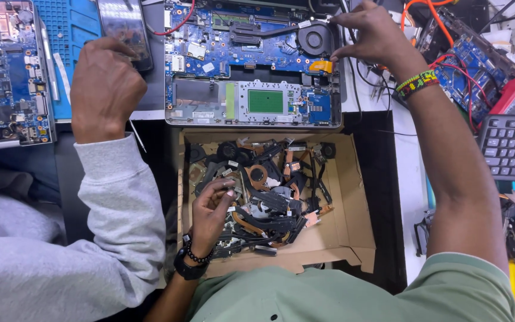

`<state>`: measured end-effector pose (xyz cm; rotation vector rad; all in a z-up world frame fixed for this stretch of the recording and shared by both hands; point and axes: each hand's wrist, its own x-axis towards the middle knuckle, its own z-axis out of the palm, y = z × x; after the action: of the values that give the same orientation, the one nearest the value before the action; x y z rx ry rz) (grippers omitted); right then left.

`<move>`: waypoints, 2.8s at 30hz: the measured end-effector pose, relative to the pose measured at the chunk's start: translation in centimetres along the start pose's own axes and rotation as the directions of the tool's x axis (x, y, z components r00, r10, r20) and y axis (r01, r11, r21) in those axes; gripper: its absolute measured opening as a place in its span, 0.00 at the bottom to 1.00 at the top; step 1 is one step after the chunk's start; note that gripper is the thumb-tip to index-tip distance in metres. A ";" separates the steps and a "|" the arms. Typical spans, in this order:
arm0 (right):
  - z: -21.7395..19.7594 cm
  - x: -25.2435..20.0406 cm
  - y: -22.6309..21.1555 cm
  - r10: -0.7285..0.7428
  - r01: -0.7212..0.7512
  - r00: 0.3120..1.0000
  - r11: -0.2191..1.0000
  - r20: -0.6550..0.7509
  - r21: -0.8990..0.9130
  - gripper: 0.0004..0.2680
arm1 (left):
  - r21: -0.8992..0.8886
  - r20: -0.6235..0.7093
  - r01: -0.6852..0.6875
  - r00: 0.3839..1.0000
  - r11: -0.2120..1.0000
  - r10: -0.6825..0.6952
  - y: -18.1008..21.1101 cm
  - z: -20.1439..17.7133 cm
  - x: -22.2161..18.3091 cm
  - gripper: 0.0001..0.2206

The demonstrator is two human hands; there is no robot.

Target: Sort through a box of laptop cooling fans and inspect them for fit on a motherboard

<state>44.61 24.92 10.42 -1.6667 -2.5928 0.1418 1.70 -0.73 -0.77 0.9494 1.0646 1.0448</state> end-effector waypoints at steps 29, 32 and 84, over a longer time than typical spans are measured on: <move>3.2 1.0 1.8 -0.146 0.172 0.966 0.979 -0.212 0.110 0.15 | -0.016 0.042 -0.011 0.999 1.000 0.011 -0.7 0.5 0.2 0.09; 3.2 1.5 2.4 -0.131 0.153 0.977 0.980 -0.168 0.126 0.16 | -0.021 0.066 0.016 0.998 1.000 -0.015 -0.5 0.7 0.0 0.09; -3.4 0.4 -6.8 -0.031 0.035 0.999 0.943 0.018 -0.331 0.31 | 0.004 -0.062 0.085 0.994 0.996 -0.085 2.9 -2.5 -9.1 0.11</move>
<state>38.69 22.62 14.57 -1.7166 -2.7739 -0.3051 -2.66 -8.59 3.40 0.8743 1.1503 1.0064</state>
